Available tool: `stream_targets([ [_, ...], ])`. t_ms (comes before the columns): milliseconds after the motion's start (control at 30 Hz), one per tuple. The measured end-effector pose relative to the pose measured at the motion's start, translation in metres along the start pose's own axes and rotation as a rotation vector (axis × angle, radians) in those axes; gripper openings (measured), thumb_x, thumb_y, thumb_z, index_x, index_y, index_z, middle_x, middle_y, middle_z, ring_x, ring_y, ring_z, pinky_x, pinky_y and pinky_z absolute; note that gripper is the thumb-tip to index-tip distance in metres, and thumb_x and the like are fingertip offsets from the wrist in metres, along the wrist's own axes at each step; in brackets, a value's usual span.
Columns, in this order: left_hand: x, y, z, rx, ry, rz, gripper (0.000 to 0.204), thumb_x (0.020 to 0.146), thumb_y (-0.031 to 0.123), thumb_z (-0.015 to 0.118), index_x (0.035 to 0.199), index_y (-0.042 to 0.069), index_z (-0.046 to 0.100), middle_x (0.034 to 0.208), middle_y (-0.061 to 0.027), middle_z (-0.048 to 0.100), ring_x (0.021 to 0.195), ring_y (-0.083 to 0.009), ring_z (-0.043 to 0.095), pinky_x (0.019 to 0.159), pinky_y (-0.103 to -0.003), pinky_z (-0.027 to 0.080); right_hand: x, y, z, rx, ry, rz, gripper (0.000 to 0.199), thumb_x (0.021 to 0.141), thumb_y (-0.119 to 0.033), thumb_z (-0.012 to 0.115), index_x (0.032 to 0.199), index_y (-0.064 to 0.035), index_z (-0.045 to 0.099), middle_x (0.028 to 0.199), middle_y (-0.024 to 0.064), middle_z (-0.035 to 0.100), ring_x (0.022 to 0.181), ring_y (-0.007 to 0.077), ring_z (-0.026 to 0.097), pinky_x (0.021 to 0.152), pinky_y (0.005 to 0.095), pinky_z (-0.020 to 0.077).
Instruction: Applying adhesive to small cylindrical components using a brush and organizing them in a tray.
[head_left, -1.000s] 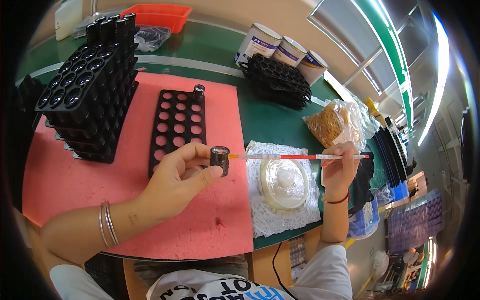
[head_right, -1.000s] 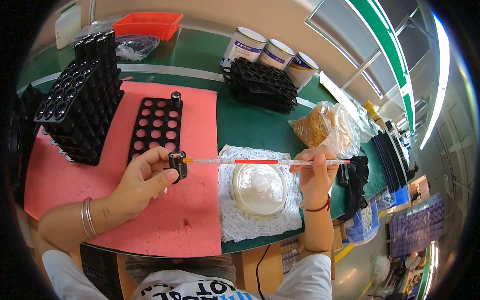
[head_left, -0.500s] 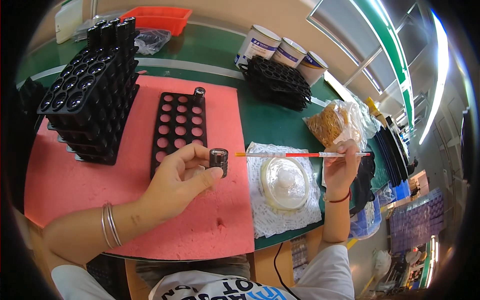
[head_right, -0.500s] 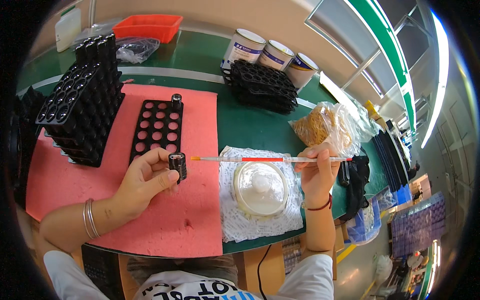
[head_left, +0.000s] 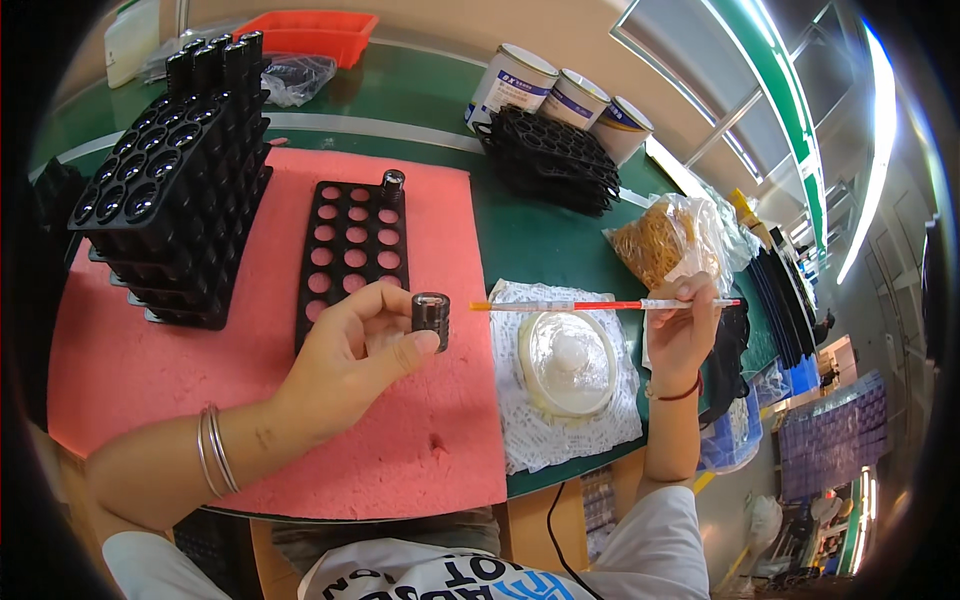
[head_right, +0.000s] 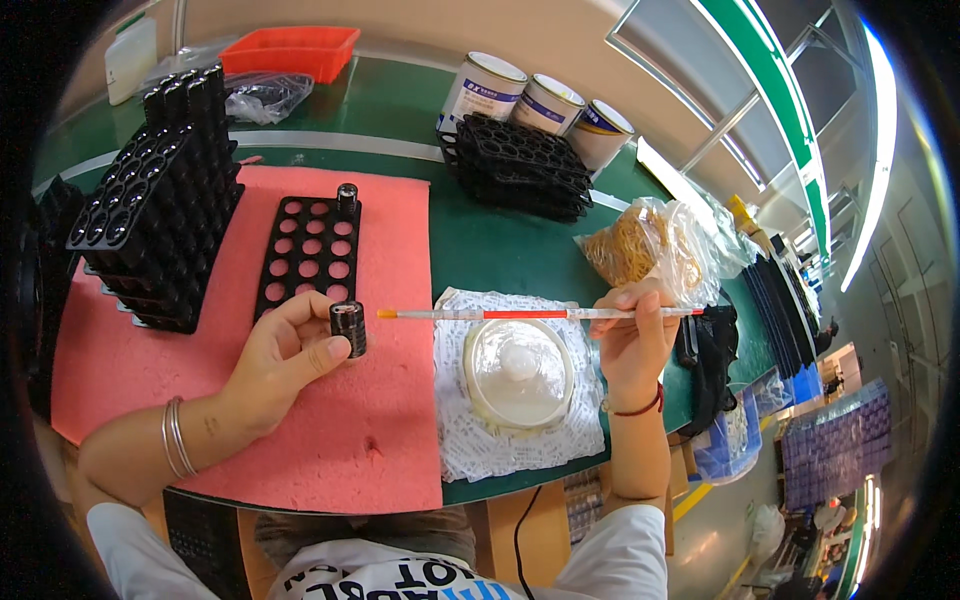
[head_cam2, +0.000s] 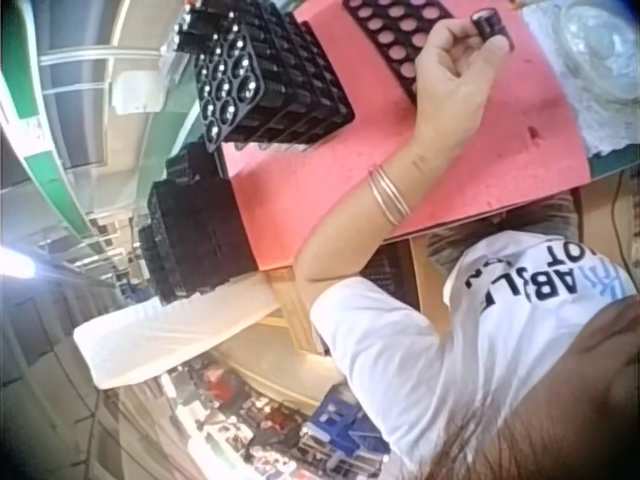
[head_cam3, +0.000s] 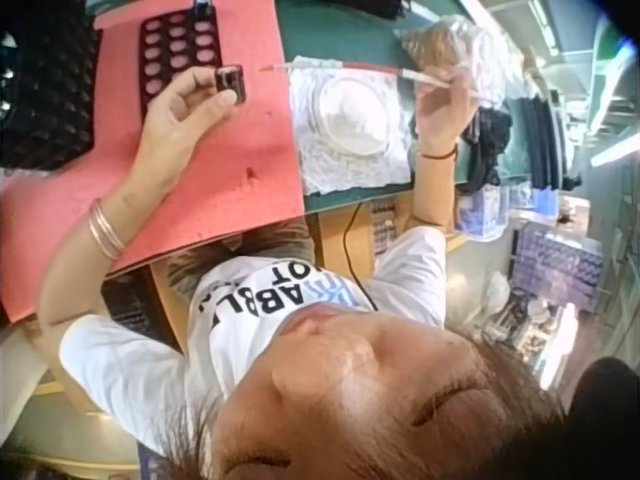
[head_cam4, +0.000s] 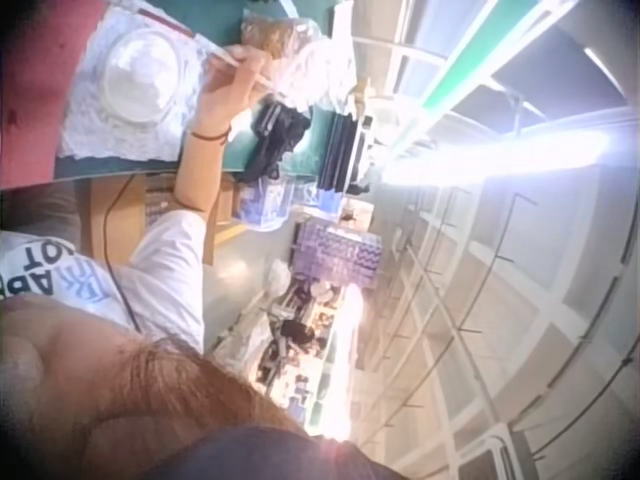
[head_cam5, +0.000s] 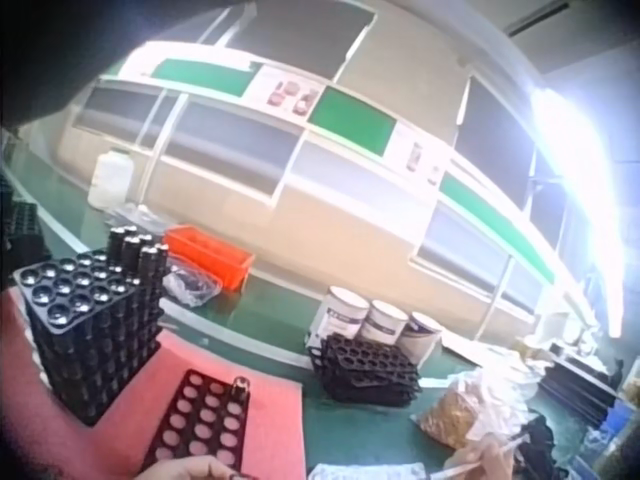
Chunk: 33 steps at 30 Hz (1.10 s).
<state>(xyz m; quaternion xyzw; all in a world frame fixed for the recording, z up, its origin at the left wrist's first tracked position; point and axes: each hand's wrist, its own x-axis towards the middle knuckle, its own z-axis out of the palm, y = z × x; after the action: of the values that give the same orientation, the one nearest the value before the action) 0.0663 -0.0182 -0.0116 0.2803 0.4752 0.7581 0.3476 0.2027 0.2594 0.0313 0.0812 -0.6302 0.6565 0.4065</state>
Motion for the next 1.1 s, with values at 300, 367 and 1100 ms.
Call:
stream_targets([
  [300, -0.0004, -0.0007, 0.0013, -0.009, 0.006, -0.002, 0.015, 0.082, 0.010, 0.059, 0.093, 0.004, 0.050, 0.087, 0.0010, 0.053, 0.081, -0.0040, 0.047, 0.071, -0.019, 0.039, -0.0017, 0.0002, -0.0003, 0.010, -0.053, 0.016, 0.028, 0.089, -0.026, 0.046, 0.074, -0.0025, 0.050, 0.060, 0.0100, 0.054, 0.049, 0.0160, 0.052, 0.046, 0.0247, 0.0423],
  [367, -0.0003, 0.0003, 0.0012, 0.002, 0.002, -0.008, 0.015, 0.082, 0.010, 0.059, 0.093, 0.004, 0.050, 0.087, 0.0009, 0.053, 0.081, -0.0039, 0.047, 0.071, -0.019, 0.039, -0.0026, 0.0012, -0.0011, 0.032, -0.075, 0.017, 0.028, 0.089, -0.026, 0.046, 0.074, -0.0024, 0.050, 0.060, 0.0099, 0.054, 0.051, 0.0165, 0.053, 0.047, 0.0248, 0.0430],
  [1100, 0.0029, -0.0008, 0.0043, -0.021, -0.005, 0.037, 0.020, 0.078, 0.001, 0.062, 0.093, 0.004, 0.049, 0.086, 0.0017, 0.050, 0.077, -0.0033, 0.046, 0.064, -0.016, 0.038, -0.0065, 0.0014, 0.0006, -0.041, -0.162, -0.048, 0.029, 0.088, -0.024, 0.050, 0.074, 0.0019, 0.053, 0.064, 0.0124, 0.057, 0.053, 0.0206, 0.057, 0.050, 0.0283, 0.0460],
])
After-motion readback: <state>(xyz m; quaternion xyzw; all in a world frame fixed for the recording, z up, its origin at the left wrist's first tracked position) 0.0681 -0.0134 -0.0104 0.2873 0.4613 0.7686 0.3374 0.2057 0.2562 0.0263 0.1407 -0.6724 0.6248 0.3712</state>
